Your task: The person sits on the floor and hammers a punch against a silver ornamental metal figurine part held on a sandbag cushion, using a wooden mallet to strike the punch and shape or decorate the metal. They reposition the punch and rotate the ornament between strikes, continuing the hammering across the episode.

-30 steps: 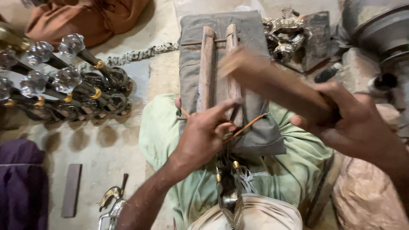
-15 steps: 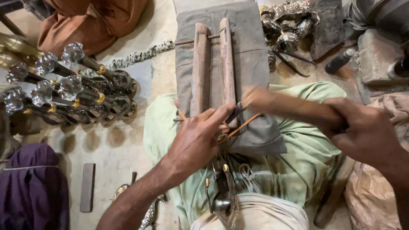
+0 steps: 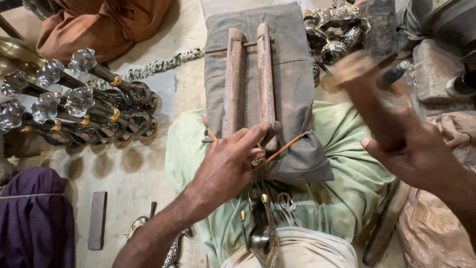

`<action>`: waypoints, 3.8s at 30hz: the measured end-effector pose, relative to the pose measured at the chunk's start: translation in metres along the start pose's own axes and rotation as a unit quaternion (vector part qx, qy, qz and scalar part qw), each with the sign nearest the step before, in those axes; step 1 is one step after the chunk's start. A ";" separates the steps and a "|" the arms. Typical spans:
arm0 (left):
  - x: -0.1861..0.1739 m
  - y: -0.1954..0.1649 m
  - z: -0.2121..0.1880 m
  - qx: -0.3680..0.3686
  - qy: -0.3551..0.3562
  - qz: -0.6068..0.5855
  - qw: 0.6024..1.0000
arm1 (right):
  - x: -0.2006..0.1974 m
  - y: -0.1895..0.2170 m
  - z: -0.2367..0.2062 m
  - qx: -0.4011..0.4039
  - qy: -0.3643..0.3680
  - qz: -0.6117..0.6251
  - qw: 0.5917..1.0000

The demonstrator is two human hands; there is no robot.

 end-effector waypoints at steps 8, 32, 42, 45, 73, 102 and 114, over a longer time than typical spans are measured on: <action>0.000 0.005 -0.001 -0.033 0.001 -0.019 0.999 | -0.001 -0.002 0.004 -0.063 -0.009 -0.037 0.997; 0.002 0.019 -0.010 -0.035 -0.028 -0.161 0.986 | -0.019 0.027 0.030 -0.270 -0.108 -0.192 0.937; 0.006 0.031 -0.016 -0.014 -0.048 -0.193 0.980 | -0.032 0.043 0.040 -0.355 -0.138 -0.251 0.890; 0.008 0.034 -0.017 -0.025 -0.045 -0.192 0.980 | -0.035 0.036 0.047 -0.312 -0.125 -0.200 0.920; 0.012 0.058 -0.028 0.047 -0.087 -0.211 0.972 | -0.058 0.092 0.068 -0.420 -0.073 -0.386 0.818; 0.029 0.084 -0.045 0.020 -0.139 -0.288 0.947 | -0.059 0.132 0.075 -0.418 -0.025 -0.400 0.815; 0.050 0.107 -0.059 -0.032 -0.153 -0.383 0.911 | -0.064 0.165 0.073 -0.449 -0.050 -0.401 0.797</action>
Point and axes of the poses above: each hand's wrist, its own z-axis towards the middle knuckle, its own x-axis out of the palm, y = z × x, the point moved 2 cm from there along z, towards the middle knuckle, and after that the axes turned 11 degrees about -y, right-handed, at the moved point
